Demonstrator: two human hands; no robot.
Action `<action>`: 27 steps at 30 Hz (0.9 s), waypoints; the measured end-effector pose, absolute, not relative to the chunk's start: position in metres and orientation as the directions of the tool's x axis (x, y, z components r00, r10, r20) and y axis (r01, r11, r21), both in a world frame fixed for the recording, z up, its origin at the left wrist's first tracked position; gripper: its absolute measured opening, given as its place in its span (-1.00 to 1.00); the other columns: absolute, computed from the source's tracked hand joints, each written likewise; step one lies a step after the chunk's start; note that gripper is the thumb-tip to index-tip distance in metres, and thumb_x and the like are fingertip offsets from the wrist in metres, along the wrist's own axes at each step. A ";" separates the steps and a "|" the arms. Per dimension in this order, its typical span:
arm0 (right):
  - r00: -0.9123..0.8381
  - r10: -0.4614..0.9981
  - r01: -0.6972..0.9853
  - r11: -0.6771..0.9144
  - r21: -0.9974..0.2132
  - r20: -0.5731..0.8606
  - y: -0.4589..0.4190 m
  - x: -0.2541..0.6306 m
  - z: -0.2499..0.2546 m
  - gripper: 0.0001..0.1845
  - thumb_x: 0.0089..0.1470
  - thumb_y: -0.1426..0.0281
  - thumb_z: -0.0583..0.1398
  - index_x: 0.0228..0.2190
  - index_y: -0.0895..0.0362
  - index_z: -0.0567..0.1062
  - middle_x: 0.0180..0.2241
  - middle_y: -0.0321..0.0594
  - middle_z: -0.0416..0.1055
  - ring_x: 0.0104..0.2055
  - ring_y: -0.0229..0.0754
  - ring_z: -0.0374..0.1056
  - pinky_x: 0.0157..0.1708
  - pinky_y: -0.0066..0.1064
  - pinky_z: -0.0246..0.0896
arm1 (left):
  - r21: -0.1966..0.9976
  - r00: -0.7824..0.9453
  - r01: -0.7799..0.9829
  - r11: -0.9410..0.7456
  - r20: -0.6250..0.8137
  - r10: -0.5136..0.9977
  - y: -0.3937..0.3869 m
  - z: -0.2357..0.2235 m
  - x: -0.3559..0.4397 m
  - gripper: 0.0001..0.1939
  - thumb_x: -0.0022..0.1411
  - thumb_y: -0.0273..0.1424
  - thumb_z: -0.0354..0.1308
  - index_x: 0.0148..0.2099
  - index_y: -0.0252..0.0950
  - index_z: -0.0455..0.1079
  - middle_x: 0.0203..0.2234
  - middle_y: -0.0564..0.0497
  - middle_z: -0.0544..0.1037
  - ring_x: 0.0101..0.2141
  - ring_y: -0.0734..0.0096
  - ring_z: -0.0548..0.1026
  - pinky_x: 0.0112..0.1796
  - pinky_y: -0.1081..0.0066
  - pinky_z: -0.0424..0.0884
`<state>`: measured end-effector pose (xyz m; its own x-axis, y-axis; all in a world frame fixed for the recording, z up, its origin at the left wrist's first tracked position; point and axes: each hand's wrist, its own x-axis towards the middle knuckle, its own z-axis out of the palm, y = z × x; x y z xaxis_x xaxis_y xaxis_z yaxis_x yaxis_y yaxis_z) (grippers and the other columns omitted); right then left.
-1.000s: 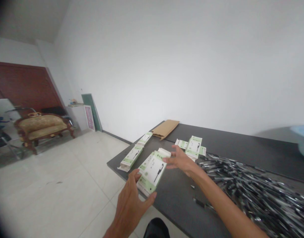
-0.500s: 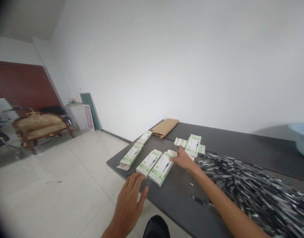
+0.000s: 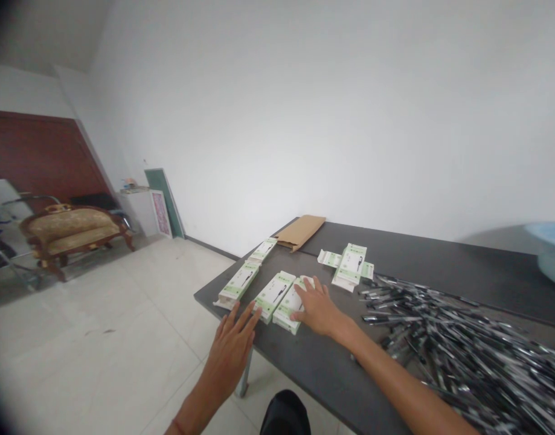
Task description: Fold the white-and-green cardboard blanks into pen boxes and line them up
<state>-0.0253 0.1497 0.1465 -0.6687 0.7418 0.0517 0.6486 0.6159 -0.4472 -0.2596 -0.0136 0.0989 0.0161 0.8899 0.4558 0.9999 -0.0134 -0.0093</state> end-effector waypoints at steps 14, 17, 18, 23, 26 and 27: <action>-0.707 0.701 0.634 0.685 -0.360 0.089 0.132 -0.047 0.128 -0.30 0.35 0.05 0.12 0.40 0.05 0.25 0.51 0.08 -0.13 0.52 0.47 -0.57 0.33 0.51 -0.55 | -0.068 0.045 0.998 -0.012 0.507 0.861 0.021 0.093 -0.276 -0.51 0.48 -0.49 -0.05 0.39 -0.23 0.29 0.33 -0.14 0.38 0.39 -0.11 0.19 0.26 -0.16 0.30; -0.703 0.689 0.616 0.714 -0.333 0.177 0.130 -0.053 0.124 -0.30 0.37 0.09 0.12 0.39 0.15 0.26 0.51 0.12 -0.14 0.53 0.41 -0.57 0.36 0.46 -0.62 | -0.087 0.095 0.995 -0.058 0.527 0.845 0.033 0.095 -0.285 -0.50 0.45 -0.55 -0.06 0.37 -0.30 0.30 0.32 -0.20 0.39 0.39 -0.11 0.20 0.25 -0.18 0.31; -0.709 0.674 0.602 0.731 -0.322 0.207 0.129 -0.055 0.123 -0.28 0.34 0.10 0.17 0.38 0.18 0.26 0.50 0.12 -0.12 0.54 0.37 -0.55 0.39 0.39 -0.63 | -0.095 0.122 0.992 -0.084 0.526 0.842 0.036 0.096 -0.287 -0.48 0.42 -0.58 -0.05 0.37 -0.31 0.30 0.32 -0.20 0.39 0.39 -0.08 0.20 0.26 -0.14 0.31; -0.722 0.616 0.545 0.786 -0.291 0.313 0.120 -0.067 0.113 -0.16 0.17 0.27 0.34 0.36 0.32 0.26 0.44 0.18 0.08 0.53 0.22 -0.17 0.49 0.09 -0.30 | -0.103 0.212 0.977 -0.185 0.527 0.823 0.043 0.106 -0.287 -0.53 0.41 -0.58 0.02 0.28 -0.18 0.39 0.22 -0.04 0.52 0.32 0.10 0.34 0.28 0.00 0.32; -0.689 0.633 0.562 0.774 -0.293 0.353 0.116 -0.075 0.103 -0.31 0.21 0.37 0.28 0.29 0.37 0.35 0.36 0.23 0.25 0.46 0.24 0.06 0.45 0.06 -0.07 | -0.077 0.185 0.982 -0.172 0.566 0.803 0.039 0.110 -0.282 -0.62 0.45 -0.53 0.03 0.21 -0.19 0.44 0.16 -0.07 0.57 0.26 0.09 0.42 0.21 0.01 0.39; -0.675 0.641 0.570 0.767 -0.294 0.366 0.116 -0.077 0.100 -0.37 0.23 0.40 0.25 0.27 0.38 0.37 0.34 0.24 0.28 0.44 0.24 0.10 0.44 0.05 -0.03 | -0.064 0.166 0.985 -0.159 0.583 0.795 0.037 0.111 -0.280 -0.64 0.46 -0.52 0.02 0.20 -0.21 0.44 0.16 -0.09 0.57 0.24 0.08 0.44 0.19 0.02 0.41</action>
